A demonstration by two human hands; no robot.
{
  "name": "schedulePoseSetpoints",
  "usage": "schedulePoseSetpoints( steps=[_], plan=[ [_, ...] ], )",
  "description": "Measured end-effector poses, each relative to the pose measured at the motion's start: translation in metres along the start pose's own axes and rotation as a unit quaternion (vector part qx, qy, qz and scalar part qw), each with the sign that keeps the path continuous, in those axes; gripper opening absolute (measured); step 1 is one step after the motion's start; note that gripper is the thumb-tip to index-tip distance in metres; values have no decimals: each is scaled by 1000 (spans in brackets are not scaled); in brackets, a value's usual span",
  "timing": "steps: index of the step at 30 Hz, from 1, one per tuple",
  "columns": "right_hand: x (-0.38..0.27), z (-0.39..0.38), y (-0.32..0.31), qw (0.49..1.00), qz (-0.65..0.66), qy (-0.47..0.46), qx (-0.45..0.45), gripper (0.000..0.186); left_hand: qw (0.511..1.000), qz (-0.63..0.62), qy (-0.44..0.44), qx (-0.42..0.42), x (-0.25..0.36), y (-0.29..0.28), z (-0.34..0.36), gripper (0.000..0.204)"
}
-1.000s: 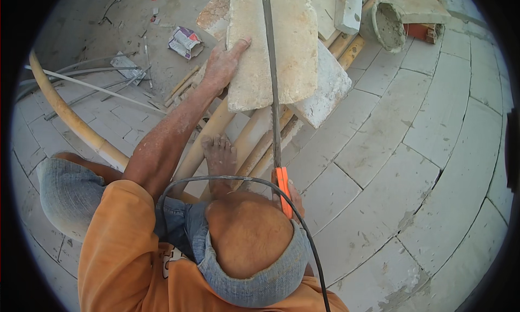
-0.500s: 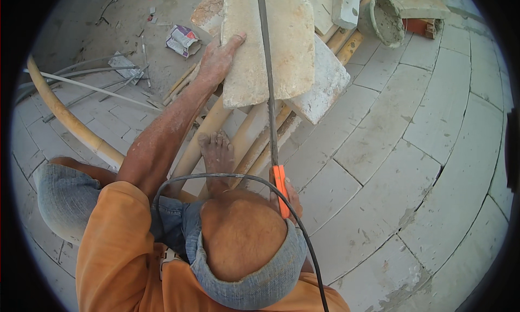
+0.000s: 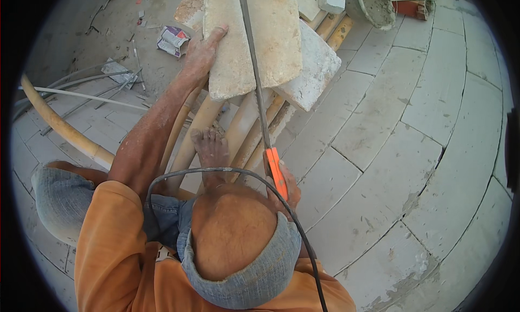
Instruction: The person applies mortar to a stone wall with a trowel, measures stone blocks with a tape measure, and cuts a stone with a hand saw.
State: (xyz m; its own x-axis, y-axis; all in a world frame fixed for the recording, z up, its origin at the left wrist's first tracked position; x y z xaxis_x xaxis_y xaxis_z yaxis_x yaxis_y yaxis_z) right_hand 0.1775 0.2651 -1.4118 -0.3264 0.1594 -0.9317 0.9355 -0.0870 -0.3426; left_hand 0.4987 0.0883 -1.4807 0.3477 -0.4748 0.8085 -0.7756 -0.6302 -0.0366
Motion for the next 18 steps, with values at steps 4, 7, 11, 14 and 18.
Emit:
schedulePoseSetpoints(
  steps=[4, 7, 11, 14, 18],
  plan=[
    [-67, 45, 49, 981, -167, -78, -60, 48, 999, 5, 41, 28, -4, 2, 0, 67],
    [-37, 19, 35, 970, -178, -162, -38, 49, 999, -49, 6, 16, -4, -2, -8, 60],
    [71, -57, -42, 975, -203, 67, -57, 50, 998, -39, 34, 29, 3, 7, 0, 63],
    [21, -21, -11, 987, -155, -32, -38, 50, 999, -10, 26, 23, 2, 3, 0, 64],
    [-104, 80, 79, 976, -163, -131, -62, 52, 993, -7, 99, 58, -9, 3, 10, 61]
  ],
)
Point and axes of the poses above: each hand's wrist, its own z-axis towards the middle knuckle, its own y-axis out of the palm, x = y × z, the point moved 3 cm from there along z, towards the middle knuckle, and after that the axes turned 15 degrees about x, right-handed, at the moved point
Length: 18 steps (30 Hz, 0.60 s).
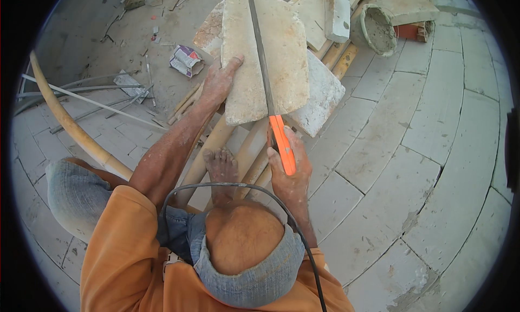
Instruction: The person applies mortar to a stone wall with a trowel, measures stone blocks with a tape measure, and cuts a stone with a hand saw.
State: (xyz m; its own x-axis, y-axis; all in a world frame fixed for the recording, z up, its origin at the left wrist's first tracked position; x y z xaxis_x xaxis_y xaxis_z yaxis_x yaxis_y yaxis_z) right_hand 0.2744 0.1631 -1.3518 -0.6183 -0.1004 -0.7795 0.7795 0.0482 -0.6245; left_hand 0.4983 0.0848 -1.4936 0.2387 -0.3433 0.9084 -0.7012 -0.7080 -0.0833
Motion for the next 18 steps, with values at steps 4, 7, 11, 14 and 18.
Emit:
schedulePoseSetpoints(
  steps=[4, 7, 11, 14, 18],
  plan=[
    [12, -16, -1, 998, 35, 47, -21, 52, 994, -41, -103, -1, -4, -9, 0, 59],
    [83, -86, -26, 999, 33, 34, -1, 51, 998, 25, -51, 6, 10, -7, -1, 58],
    [0, -6, -4, 987, 129, 92, -35, 50, 996, 36, -69, -35, 19, -13, -7, 60],
    [-24, 44, 14, 996, 12, 55, -63, 50, 997, -3, -78, -12, 6, -10, -6, 61],
    [1, -1, -6, 999, -11, 15, -36, 49, 998, 29, -53, -1, 9, -10, 3, 60]
  ],
)
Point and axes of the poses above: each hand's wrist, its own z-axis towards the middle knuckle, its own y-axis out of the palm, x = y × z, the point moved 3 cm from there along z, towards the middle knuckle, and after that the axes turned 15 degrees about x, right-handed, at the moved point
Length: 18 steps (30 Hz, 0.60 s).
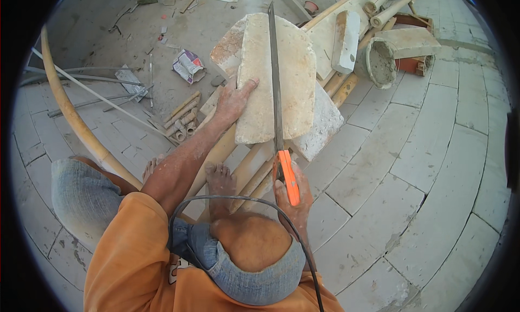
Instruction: The person applies mortar to a stone wall with a trowel, measures stone blocks with a tape measure, and cuts a stone with a hand saw.
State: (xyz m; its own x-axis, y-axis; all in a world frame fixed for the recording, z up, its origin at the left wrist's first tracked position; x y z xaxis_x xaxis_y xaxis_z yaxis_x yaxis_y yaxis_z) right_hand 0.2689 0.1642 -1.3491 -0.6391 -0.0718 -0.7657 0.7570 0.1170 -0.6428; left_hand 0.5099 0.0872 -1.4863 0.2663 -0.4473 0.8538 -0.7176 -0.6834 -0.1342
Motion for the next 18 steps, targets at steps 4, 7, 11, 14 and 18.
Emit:
schedulePoseSetpoints(
  steps=[4, 7, 11, 14, 18],
  plan=[
    [5, -21, -18, 998, 60, 20, 6, 47, 1000, 9, 2, -30, 5, -1, -6, 61],
    [-22, 34, 10, 994, 48, 94, -31, 48, 999, -18, 7, -37, 7, 4, -11, 64],
    [-18, 32, 20, 999, -7, -35, 4, 48, 999, -43, -4, -27, -17, 2, 6, 65],
    [9, -33, -7, 1000, -4, -12, 18, 51, 999, -36, -24, -14, -20, 6, 6, 64],
    [33, -57, -7, 996, 37, 71, 33, 47, 1000, -4, 9, -18, -7, 8, 3, 63]
  ],
)
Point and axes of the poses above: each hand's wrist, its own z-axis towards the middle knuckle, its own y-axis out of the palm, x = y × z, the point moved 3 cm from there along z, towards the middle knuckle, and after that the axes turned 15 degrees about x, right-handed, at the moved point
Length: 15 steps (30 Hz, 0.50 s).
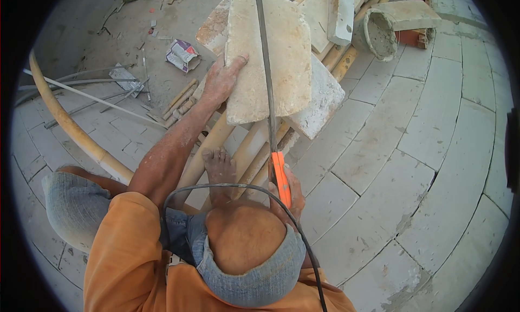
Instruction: The person applies mortar to a stone wall with a trowel, measures stone blocks with a tape measure, and cuts a stone with a hand saw.
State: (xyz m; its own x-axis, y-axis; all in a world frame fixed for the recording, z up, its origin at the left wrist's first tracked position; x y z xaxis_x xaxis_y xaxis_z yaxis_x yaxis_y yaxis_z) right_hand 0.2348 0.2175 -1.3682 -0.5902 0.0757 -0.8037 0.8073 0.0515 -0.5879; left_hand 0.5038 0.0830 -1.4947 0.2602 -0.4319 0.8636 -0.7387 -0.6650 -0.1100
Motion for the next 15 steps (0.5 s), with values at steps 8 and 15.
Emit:
schedulePoseSetpoints(
  steps=[8, 15],
  plan=[
    [-7, 20, 19, 995, -9, -101, 20, 54, 997, -73, -29, 5, 0, 3, -3, 58],
    [53, -58, -17, 962, -127, -241, 4, 38, 1000, 9, -19, -19, -17, -1, 10, 70]
  ],
)
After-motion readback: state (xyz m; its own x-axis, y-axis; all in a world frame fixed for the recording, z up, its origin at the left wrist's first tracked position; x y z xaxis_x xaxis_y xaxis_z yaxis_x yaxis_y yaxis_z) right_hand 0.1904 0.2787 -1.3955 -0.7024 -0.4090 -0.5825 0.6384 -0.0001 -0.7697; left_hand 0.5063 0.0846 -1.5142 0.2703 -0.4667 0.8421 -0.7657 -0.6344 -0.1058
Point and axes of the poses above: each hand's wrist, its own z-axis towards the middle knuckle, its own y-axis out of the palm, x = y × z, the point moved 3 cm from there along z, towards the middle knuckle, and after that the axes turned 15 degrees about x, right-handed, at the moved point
